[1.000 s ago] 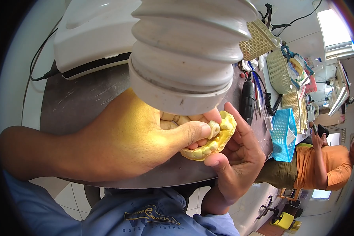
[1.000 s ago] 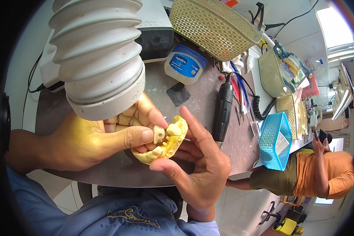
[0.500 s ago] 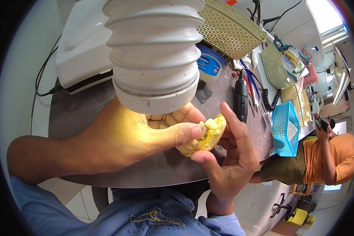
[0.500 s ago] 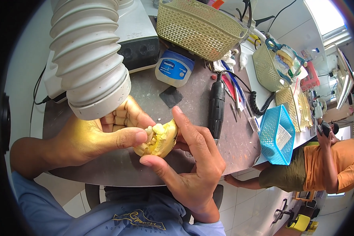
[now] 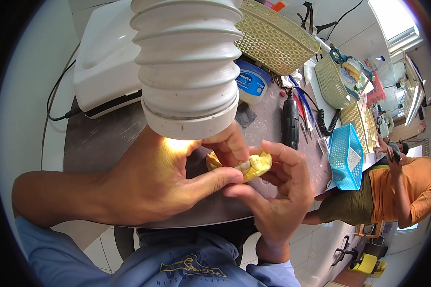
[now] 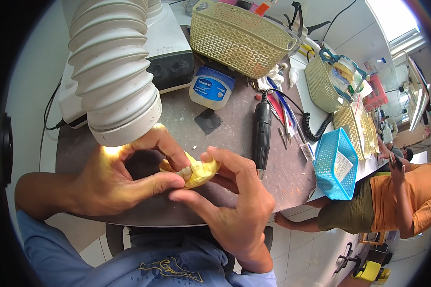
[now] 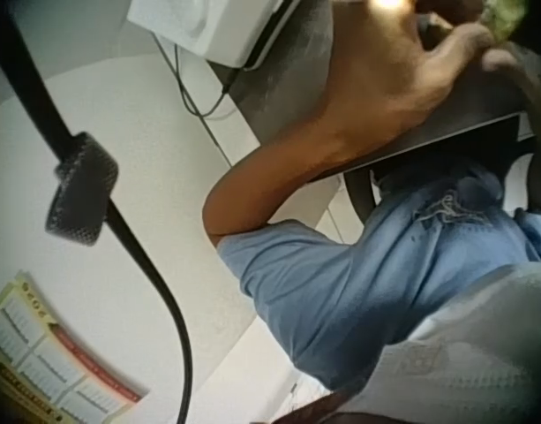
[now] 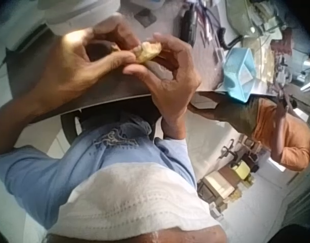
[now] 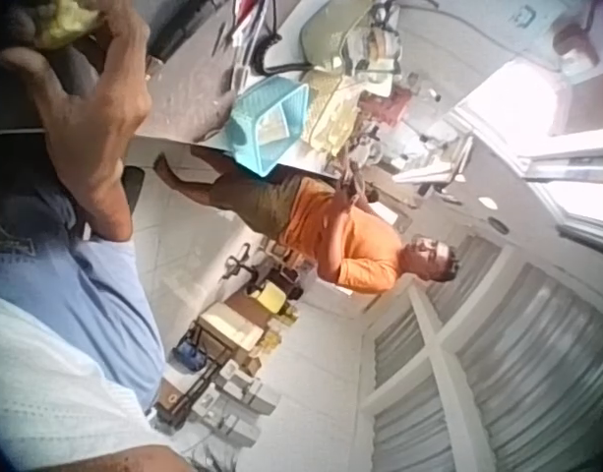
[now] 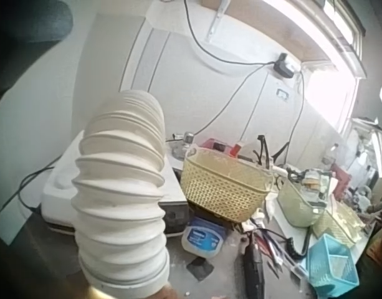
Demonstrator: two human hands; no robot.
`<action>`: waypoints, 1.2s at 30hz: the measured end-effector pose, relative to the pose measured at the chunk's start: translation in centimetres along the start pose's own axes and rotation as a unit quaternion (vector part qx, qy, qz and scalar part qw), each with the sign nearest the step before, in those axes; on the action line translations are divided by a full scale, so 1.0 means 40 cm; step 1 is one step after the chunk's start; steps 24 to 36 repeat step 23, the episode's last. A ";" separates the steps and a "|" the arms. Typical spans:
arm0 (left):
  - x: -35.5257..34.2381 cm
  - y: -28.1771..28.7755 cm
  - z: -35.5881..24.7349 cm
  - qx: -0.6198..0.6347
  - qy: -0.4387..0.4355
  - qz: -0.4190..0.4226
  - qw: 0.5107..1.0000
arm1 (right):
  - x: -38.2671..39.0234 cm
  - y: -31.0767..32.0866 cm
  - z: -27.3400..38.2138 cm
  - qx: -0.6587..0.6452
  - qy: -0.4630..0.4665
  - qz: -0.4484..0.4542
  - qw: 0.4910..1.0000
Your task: The technician is refining and finishing a dental dental model using hand tools, a brush, and a rotary motor.
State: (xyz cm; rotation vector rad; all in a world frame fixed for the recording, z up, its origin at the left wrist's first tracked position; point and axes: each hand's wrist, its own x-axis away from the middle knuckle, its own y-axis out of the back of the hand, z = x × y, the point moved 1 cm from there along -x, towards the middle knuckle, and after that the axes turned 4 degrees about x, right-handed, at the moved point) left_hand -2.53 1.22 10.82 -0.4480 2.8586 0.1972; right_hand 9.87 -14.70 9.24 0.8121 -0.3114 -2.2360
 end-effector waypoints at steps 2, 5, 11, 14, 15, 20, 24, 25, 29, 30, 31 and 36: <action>-0.001 0.001 -0.001 -0.063 -0.047 0.014 0.997 | -0.024 0.037 0.010 0.033 0.021 -0.040 0.998; -0.001 -0.007 0.000 -0.189 -0.152 0.042 0.969 | -0.092 0.083 0.016 0.131 0.024 -0.099 0.986; 0.004 -0.003 0.002 -0.309 -0.272 0.069 0.909 | -0.188 0.052 -0.040 0.330 0.089 0.130 0.931; -0.005 0.003 0.001 -0.351 -0.257 0.026 0.900 | -0.193 0.042 -0.044 0.370 0.137 0.121 0.911; -0.003 0.003 0.008 -0.357 -0.241 0.005 0.902 | -0.193 0.037 -0.043 0.393 0.164 0.112 0.898; 0.000 -0.002 0.007 -0.368 -0.214 -0.006 0.905 | -0.197 0.041 -0.060 0.270 0.125 0.149 0.943; 0.005 -0.005 0.008 -0.373 -0.229 0.008 0.899 | -0.189 0.049 -0.067 0.182 0.054 0.173 0.966; 0.005 -0.005 0.008 -0.373 -0.229 0.008 0.899 | -0.189 0.049 -0.067 0.182 0.054 0.173 0.966; 0.005 -0.005 0.008 -0.373 -0.229 0.008 0.899 | -0.189 0.049 -0.067 0.182 0.054 0.173 0.966; 0.005 -0.005 0.008 -0.373 -0.229 0.008 0.899 | -0.189 0.049 -0.067 0.182 0.054 0.173 0.966; 0.005 -0.005 0.008 -0.373 -0.229 0.008 0.899 | -0.189 0.049 -0.067 0.182 0.054 0.173 0.966; 0.005 -0.005 0.008 -0.373 -0.229 0.008 0.899 | -0.189 0.049 -0.067 0.182 0.054 0.173 0.966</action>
